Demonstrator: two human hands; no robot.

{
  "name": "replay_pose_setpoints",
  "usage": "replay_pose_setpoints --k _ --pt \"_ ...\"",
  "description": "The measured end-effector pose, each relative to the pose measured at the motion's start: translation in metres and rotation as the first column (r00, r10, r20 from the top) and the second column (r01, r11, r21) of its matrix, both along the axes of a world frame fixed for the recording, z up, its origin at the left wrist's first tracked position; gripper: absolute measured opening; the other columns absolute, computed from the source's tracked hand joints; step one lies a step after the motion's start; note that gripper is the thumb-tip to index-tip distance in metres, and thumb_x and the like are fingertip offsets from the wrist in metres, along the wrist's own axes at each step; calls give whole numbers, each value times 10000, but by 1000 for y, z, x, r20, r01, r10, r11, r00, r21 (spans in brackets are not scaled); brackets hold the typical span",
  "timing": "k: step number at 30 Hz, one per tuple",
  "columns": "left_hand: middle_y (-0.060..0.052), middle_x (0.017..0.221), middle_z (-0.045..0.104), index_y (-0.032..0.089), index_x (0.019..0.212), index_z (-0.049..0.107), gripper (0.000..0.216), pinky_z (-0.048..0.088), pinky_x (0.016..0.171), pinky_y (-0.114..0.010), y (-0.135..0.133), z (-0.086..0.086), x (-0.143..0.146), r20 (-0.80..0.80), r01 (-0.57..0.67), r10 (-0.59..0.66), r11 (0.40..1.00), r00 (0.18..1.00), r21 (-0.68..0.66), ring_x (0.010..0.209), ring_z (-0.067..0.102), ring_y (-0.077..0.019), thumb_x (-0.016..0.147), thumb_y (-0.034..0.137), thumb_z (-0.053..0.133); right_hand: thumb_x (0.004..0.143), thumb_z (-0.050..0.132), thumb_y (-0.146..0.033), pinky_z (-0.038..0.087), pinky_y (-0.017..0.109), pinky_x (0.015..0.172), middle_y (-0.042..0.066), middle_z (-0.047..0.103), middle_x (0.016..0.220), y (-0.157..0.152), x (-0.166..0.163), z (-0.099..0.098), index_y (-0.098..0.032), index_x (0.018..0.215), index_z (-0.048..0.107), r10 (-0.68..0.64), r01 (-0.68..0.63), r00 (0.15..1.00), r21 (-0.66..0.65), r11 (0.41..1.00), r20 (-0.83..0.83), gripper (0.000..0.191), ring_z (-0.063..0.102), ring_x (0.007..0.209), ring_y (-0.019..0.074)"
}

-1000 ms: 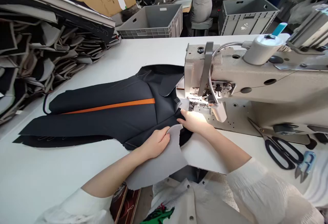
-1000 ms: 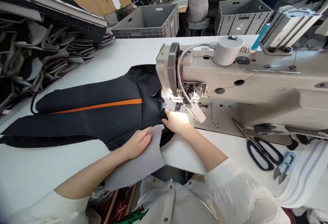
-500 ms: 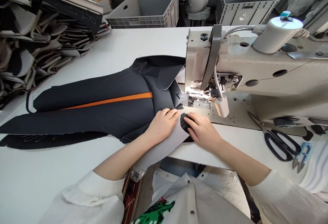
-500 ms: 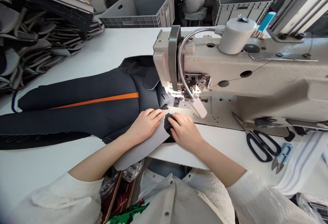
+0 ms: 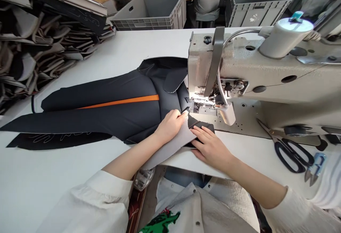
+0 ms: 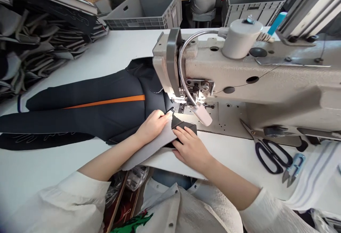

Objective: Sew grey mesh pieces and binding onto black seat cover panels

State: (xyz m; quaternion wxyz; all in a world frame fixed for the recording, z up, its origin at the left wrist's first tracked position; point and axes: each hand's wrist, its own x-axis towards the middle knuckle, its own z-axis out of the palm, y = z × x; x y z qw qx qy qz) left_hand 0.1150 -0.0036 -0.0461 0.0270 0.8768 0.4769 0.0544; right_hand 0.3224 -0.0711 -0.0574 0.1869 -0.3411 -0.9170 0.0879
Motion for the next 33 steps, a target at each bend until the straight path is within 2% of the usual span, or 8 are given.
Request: replay_pose_setpoints --k 3,8,12,15,17,19,24,33 --pt "-95 997 504 120 1238 531 389 445 846 -340 15 8 12 -5 -24 24 998 1000 -58 868 462 -202 955 168 268 914 524 -236 382 497 1081 150 585 1261 9 -3 -5 -126 1064 651 -51 51 999 44 998 8 226 465 1272 301" --pt "-107 1204 495 132 1239 502 486 437 899 -343 21 12 22 39 52 -48 993 998 -104 919 464 -203 816 -9 309 892 460 -65 354 511 1100 110 694 971 21 17 3 -148 927 687 94 -93 994 -28 995 53 245 462 1284 280" --pt "-96 1244 489 159 1269 489 505 443 922 -347 9 4 20 146 109 -97 991 985 -76 942 479 -196 828 -8 309 958 410 -200 363 451 1107 84 678 1094 18 41 14 -186 997 677 122 -138 989 -209 968 -89 271 475 1276 235" --pt "-84 1095 520 166 1217 537 404 454 921 -320 -2 -5 14 324 102 -83 994 943 -42 961 507 -177 903 74 299 978 324 -246 469 328 991 41 642 1197 24 39 20 -218 1138 620 -133 56 975 -385 921 -177 337 579 1140 171" --pt "-74 1004 523 161 1196 553 378 472 882 -313 -11 -8 8 345 78 -72 997 936 -2 918 518 -166 935 122 283 962 311 -247 502 308 889 55 657 1144 34 23 25 -217 1171 597 -355 298 932 -406 864 -70 355 610 1063 182" --pt "-69 935 531 158 1183 567 364 483 816 -309 -21 -8 0 281 57 -73 996 957 63 853 515 -163 953 155 285 937 362 -285 491 324 846 93 670 1056 46 0 31 -190 1119 615 -433 444 894 -347 826 116 326 613 1027 225" --pt "-78 859 555 135 1064 619 256 460 668 -318 -49 2 -15 113 61 -88 973 990 221 772 499 -190 942 225 412 863 532 -341 457 314 812 109 667 1013 56 -42 40 -144 1008 609 -308 381 917 -335 862 251 257 606 989 253" --pt "-56 830 541 150 1021 605 162 500 683 -310 -56 1 -24 145 30 -55 985 988 170 771 521 -180 925 201 485 938 431 -283 388 253 638 -2 679 761 59 -59 28 -230 701 607 -446 474 880 -315 822 162 299 642 785 169"
